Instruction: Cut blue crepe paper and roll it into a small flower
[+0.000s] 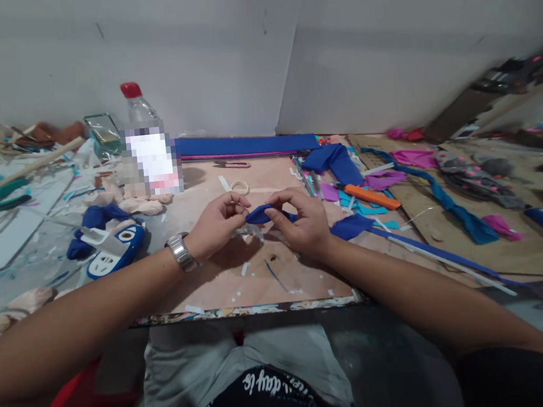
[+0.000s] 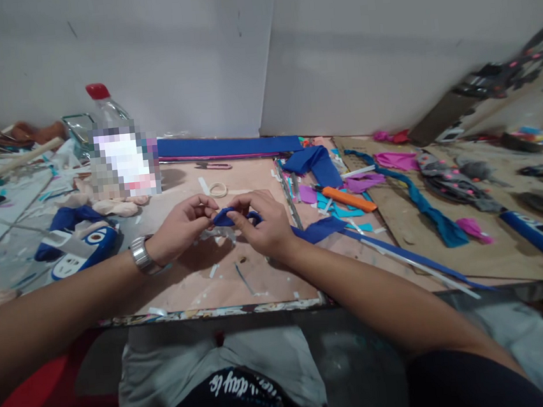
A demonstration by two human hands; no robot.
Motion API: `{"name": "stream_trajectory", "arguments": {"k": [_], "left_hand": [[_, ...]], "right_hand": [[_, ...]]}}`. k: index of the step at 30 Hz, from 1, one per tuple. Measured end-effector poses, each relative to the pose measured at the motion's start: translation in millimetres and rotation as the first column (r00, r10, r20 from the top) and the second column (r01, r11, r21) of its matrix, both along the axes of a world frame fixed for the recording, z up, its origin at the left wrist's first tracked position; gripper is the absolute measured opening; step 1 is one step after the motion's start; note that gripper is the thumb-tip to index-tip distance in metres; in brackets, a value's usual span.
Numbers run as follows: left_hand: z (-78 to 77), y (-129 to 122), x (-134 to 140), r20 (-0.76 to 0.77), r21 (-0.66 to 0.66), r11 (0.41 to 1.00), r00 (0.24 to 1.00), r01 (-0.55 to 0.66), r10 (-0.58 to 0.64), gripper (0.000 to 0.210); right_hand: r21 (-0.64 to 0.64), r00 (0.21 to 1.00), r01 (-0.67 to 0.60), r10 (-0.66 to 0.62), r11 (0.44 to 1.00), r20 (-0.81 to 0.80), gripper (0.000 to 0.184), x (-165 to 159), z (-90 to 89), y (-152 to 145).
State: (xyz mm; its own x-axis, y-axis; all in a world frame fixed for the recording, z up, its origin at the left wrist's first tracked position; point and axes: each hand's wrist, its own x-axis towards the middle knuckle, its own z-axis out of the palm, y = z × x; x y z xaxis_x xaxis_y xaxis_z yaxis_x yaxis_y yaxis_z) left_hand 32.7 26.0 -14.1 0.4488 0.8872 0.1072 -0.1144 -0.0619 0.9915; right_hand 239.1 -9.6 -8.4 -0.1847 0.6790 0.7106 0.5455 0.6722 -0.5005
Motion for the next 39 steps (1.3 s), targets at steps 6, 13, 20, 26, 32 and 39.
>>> {"name": "stream_trajectory", "arguments": {"k": [6,13,20,26,32,39], "left_hand": [[-1.4,-1.0,-1.3,-0.092,0.183,0.983,0.995,-0.026,0.043,0.020],[-1.3,-1.7,-4.7,-0.171,0.332,0.943,0.981,-0.030,0.092,0.021],[-1.1,-5.5,-2.2,-0.157,0.292,0.956,0.986,-0.009,0.057,0.024],[-3.7,-3.1,-3.0,-0.220,0.335,0.942,0.973,0.015,0.063,0.020],[-4.6,-2.8,-5.4,-0.326,0.385,0.920,0.943,0.069,0.066,0.029],[-3.0,-6.7,-4.9,-0.365,0.445,0.886,0.930,0.130,0.047,0.038]], "right_hand": [[-0.009,1.000,0.016,-0.016,1.000,-0.010,0.014,0.0,-0.4,1.1],[-0.010,0.999,0.025,-0.025,1.000,-0.029,0.013,0.4,0.7,2.0],[-0.019,0.999,0.037,-0.037,0.999,-0.021,0.014,1.0,-0.8,2.8],[-0.008,0.999,0.035,-0.036,0.999,-0.022,0.013,0.3,-0.3,2.3],[-0.002,0.999,0.023,-0.023,1.000,-0.025,0.012,0.6,1.0,1.7],[-0.018,1.000,-0.002,0.002,1.000,-0.018,0.012,-0.6,2.1,0.2]]}}
